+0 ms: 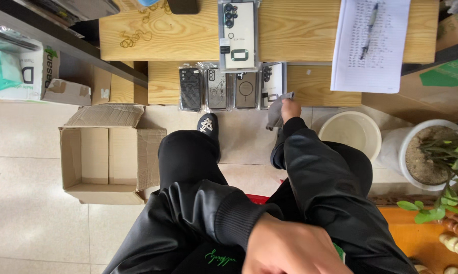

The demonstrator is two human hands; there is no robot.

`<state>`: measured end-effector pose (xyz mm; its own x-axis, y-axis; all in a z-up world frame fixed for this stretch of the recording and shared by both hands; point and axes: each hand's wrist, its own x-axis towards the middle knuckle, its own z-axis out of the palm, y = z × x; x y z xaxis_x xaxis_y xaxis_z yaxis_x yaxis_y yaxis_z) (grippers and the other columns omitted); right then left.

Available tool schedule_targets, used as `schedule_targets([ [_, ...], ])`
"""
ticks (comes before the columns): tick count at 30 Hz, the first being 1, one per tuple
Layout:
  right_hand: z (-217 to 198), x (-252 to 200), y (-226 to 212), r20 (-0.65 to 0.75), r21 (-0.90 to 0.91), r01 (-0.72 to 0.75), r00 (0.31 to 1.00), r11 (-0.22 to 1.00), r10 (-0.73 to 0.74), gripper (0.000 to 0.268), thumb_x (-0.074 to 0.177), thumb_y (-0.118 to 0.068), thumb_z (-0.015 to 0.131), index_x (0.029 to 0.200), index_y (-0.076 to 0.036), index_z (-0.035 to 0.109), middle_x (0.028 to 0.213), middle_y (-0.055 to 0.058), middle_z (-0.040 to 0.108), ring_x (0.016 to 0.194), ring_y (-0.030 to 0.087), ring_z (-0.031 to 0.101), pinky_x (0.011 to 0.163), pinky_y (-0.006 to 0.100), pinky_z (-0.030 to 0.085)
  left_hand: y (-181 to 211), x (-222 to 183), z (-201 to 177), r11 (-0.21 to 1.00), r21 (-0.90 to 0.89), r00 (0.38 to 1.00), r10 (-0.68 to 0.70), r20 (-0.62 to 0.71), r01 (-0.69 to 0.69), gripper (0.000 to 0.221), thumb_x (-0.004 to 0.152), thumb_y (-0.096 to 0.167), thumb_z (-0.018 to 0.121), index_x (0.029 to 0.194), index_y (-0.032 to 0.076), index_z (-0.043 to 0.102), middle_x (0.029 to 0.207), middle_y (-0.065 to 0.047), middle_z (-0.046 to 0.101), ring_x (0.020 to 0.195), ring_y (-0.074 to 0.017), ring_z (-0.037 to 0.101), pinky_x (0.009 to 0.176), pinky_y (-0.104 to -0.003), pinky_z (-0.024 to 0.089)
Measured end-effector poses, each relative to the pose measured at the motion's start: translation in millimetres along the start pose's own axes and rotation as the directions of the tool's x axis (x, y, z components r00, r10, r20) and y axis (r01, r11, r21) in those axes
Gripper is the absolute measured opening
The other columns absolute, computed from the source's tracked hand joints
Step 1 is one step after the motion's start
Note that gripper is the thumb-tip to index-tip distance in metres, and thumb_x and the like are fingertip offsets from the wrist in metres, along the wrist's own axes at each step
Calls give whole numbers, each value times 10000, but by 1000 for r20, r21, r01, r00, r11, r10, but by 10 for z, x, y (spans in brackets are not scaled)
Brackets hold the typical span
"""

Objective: The person wipes the plastic packaging of a phone case with a gray cloth. They rotate the package to clean multiple sides and edges, then place the cloth on the table.

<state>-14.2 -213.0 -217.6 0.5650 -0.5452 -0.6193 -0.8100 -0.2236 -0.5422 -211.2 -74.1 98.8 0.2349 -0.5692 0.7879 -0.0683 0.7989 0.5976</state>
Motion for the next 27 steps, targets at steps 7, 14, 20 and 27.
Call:
schedule_targets([
  [7, -220, -222, -216, -57, -306, 352, 921, 885, -386, 430, 946, -281, 483, 761, 55, 680, 880, 249, 663, 796, 420, 631, 702, 552, 481, 818, 582, -308, 959, -145, 970, 241, -34, -243, 509, 1073, 250, 158, 625, 26, 252, 635, -155, 209, 501, -365, 241, 488, -464, 248],
  [14, -635, -629, -166, -23, -391, 472, 853, 790, -522, 424, 941, -309, 497, 816, 49, 687, 931, 249, 599, 820, 450, 608, 799, 531, 467, 902, 496, -205, 972, -172, 985, 170, 33, -162, 481, 1066, 284, 193, 654, 42, 251, 644, -130, 221, 522, -329, 239, 509, -438, 258],
  [20, -1224, -1543, -56, 223, -132, 497, 858, 858, -463, 257, 903, -302, 575, 849, -55, 619, 875, 152, 581, 846, 330, 555, 786, 441, 399, 946, 575, -236, 923, -60, 923, 382, 51, -379, 410, 1032, 83, 215, 623, 62, 235, 629, -128, 215, 506, -324, 268, 458, -426, 261],
  [27, -1695, -2306, -558, 353, 226, 251, 879, 941, -320, 237, 823, -277, 700, 933, -82, 777, 899, 13, 749, 836, 122, 677, 808, 258, 465, 1188, 445, -733, 803, 479, 890, 447, -90, -355, 157, 957, 114, 622, 818, 99, 695, 825, -67, 631, 604, -241, 651, 508, -398, 448],
])
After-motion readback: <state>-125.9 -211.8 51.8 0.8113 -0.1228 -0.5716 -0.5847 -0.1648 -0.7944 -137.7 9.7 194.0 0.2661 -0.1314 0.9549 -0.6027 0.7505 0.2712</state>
